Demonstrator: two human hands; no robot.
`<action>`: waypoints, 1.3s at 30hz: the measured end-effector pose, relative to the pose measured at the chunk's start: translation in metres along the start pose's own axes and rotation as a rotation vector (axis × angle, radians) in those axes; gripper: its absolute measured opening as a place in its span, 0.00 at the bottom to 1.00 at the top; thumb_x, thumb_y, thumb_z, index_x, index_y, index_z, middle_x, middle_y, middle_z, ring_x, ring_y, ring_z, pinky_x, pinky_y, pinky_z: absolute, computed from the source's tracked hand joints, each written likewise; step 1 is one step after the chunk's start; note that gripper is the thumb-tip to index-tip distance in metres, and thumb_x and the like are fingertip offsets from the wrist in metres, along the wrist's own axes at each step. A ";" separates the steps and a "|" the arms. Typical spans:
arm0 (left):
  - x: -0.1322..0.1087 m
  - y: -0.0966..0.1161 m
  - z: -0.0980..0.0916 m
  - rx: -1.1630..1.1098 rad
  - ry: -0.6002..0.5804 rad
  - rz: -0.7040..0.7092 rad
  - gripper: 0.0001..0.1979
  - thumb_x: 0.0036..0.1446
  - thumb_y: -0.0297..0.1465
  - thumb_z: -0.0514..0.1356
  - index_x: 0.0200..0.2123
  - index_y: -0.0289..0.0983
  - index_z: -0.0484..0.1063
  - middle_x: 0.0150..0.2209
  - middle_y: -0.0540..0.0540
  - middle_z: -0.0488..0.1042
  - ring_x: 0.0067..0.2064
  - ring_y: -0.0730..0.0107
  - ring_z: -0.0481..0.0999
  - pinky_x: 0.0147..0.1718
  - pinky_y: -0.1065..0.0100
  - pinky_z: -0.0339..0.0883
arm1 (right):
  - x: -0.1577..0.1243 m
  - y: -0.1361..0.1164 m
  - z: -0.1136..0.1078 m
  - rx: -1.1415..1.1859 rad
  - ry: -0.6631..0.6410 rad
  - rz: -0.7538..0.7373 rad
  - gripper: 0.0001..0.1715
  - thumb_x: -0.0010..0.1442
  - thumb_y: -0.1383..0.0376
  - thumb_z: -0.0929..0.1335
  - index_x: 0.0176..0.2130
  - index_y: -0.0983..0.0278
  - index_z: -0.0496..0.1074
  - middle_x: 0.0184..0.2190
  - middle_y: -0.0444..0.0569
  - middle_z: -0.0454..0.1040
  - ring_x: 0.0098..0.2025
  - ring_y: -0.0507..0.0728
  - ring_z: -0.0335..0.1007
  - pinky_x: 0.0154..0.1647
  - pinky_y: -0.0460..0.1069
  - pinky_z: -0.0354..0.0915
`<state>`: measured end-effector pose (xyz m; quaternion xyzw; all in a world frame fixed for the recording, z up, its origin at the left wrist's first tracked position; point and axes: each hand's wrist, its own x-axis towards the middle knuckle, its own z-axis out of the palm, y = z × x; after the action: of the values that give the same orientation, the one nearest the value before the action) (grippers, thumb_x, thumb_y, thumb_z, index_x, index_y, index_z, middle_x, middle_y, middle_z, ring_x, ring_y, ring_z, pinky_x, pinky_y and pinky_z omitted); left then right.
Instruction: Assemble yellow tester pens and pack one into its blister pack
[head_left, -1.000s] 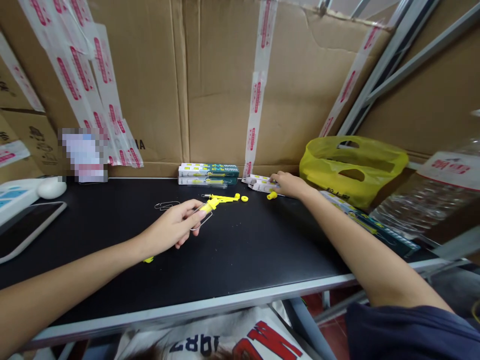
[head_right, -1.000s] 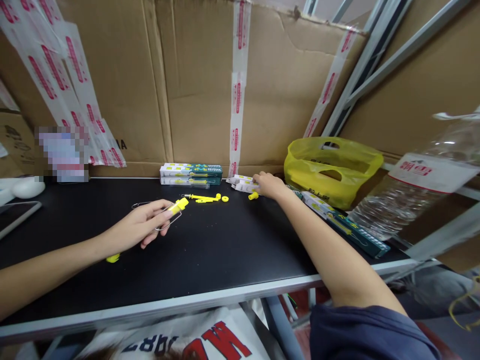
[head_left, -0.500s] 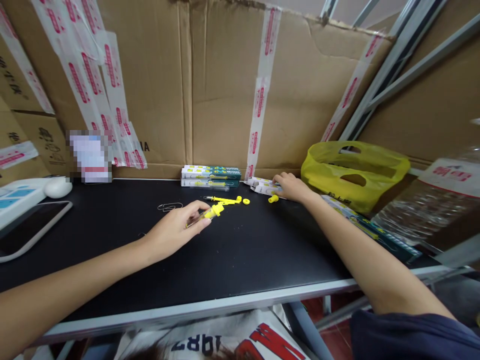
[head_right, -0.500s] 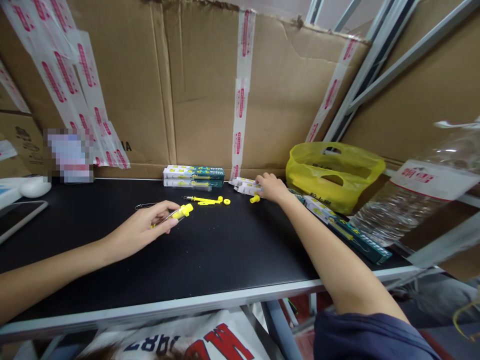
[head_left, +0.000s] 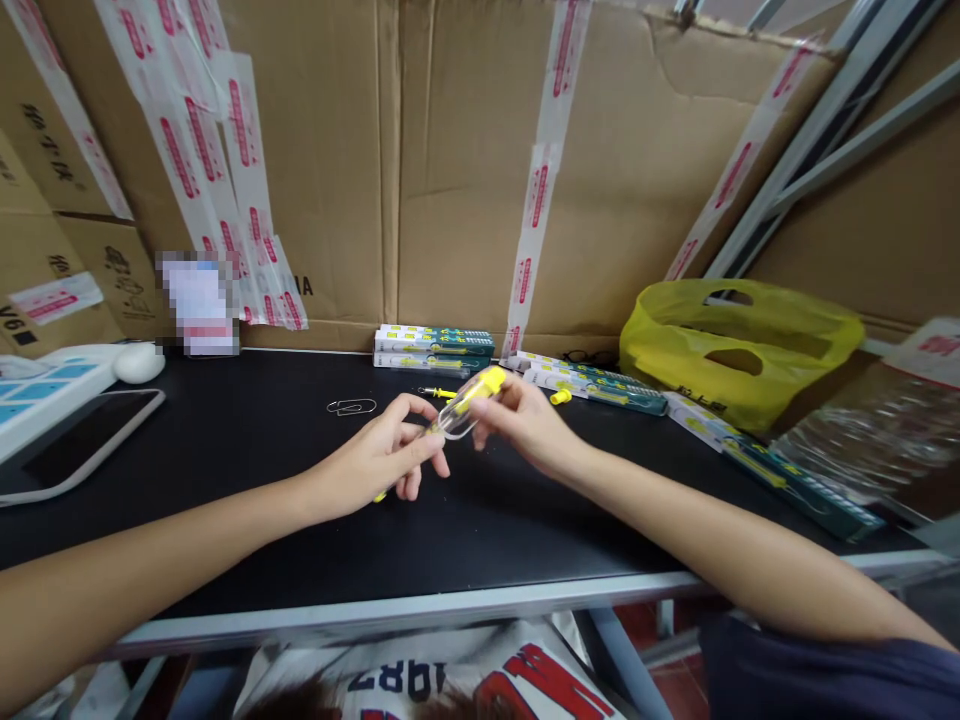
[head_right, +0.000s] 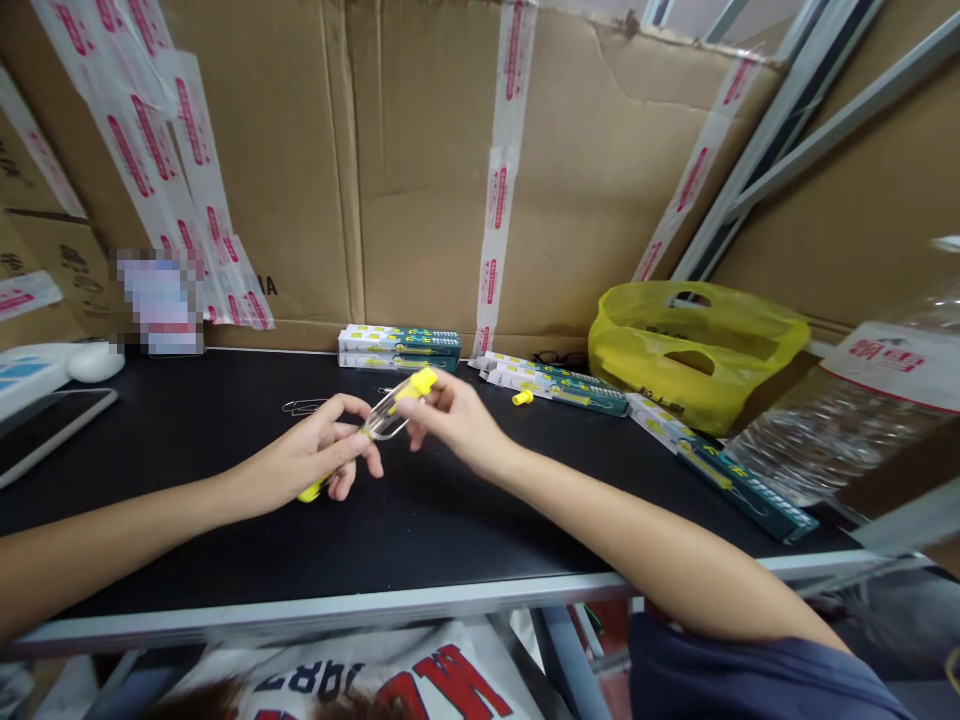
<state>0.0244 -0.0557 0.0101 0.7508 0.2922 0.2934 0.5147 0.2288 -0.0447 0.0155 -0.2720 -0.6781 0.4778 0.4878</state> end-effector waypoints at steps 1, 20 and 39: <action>0.001 -0.001 0.000 -0.030 -0.017 -0.026 0.15 0.60 0.42 0.52 0.44 0.39 0.56 0.34 0.48 0.75 0.23 0.78 0.71 0.23 0.73 0.64 | 0.004 -0.001 -0.009 0.030 0.069 0.000 0.17 0.52 0.56 0.72 0.34 0.64 0.67 0.24 0.41 0.68 0.21 0.47 0.63 0.22 0.45 0.66; 0.002 -0.009 0.006 0.073 -0.196 -0.152 0.09 0.57 0.34 0.57 0.37 0.33 0.68 0.27 0.47 0.77 0.30 0.73 0.76 0.29 0.71 0.67 | 0.030 -0.011 -0.070 0.135 0.478 -0.057 0.21 0.50 0.51 0.71 0.28 0.62 0.62 0.21 0.39 0.63 0.18 0.46 0.58 0.16 0.43 0.59; 0.002 -0.002 -0.018 0.891 0.224 -0.005 0.22 0.53 0.52 0.52 0.32 0.39 0.67 0.31 0.46 0.74 0.35 0.60 0.73 0.35 0.63 0.64 | 0.017 0.005 -0.034 0.076 0.248 0.083 0.20 0.54 0.50 0.69 0.32 0.64 0.64 0.22 0.43 0.71 0.20 0.48 0.64 0.17 0.43 0.64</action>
<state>0.0124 -0.0432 0.0139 0.8619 0.4453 0.2172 0.1074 0.2535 -0.0149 0.0199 -0.3380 -0.5820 0.4857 0.5578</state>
